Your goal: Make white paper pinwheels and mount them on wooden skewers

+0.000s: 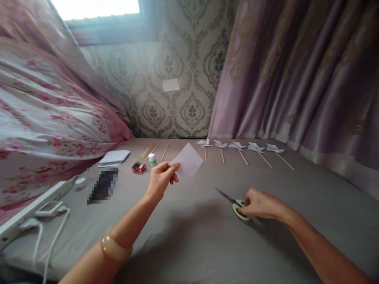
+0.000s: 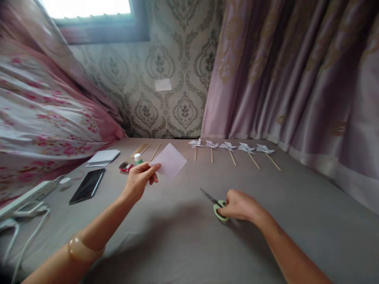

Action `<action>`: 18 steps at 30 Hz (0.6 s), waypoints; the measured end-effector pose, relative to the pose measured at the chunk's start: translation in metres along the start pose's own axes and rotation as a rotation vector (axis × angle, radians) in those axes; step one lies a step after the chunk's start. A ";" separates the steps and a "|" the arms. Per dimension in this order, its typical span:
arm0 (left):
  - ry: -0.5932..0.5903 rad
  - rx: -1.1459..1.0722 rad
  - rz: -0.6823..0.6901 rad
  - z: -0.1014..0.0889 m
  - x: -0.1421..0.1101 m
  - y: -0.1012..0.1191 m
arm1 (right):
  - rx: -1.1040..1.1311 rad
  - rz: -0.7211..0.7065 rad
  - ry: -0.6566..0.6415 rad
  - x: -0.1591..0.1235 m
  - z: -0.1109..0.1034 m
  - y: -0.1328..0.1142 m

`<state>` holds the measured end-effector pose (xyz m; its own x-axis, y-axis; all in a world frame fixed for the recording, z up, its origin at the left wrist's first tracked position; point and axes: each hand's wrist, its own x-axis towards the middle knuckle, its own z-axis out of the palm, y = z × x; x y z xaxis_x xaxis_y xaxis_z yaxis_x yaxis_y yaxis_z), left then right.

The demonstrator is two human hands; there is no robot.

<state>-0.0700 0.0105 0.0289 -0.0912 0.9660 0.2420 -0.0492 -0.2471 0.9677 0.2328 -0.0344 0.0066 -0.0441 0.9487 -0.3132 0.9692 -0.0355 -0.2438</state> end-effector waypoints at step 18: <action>-0.002 0.683 0.903 0.080 -0.005 -0.036 | 1.865 -0.182 0.208 0.022 -0.023 -0.070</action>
<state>0.0122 0.0207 -0.0016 0.1836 0.4555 0.8711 0.5876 -0.7613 0.2742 0.1700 -0.0035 0.0375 0.0622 0.9924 -0.1057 -0.5192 -0.0583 -0.8527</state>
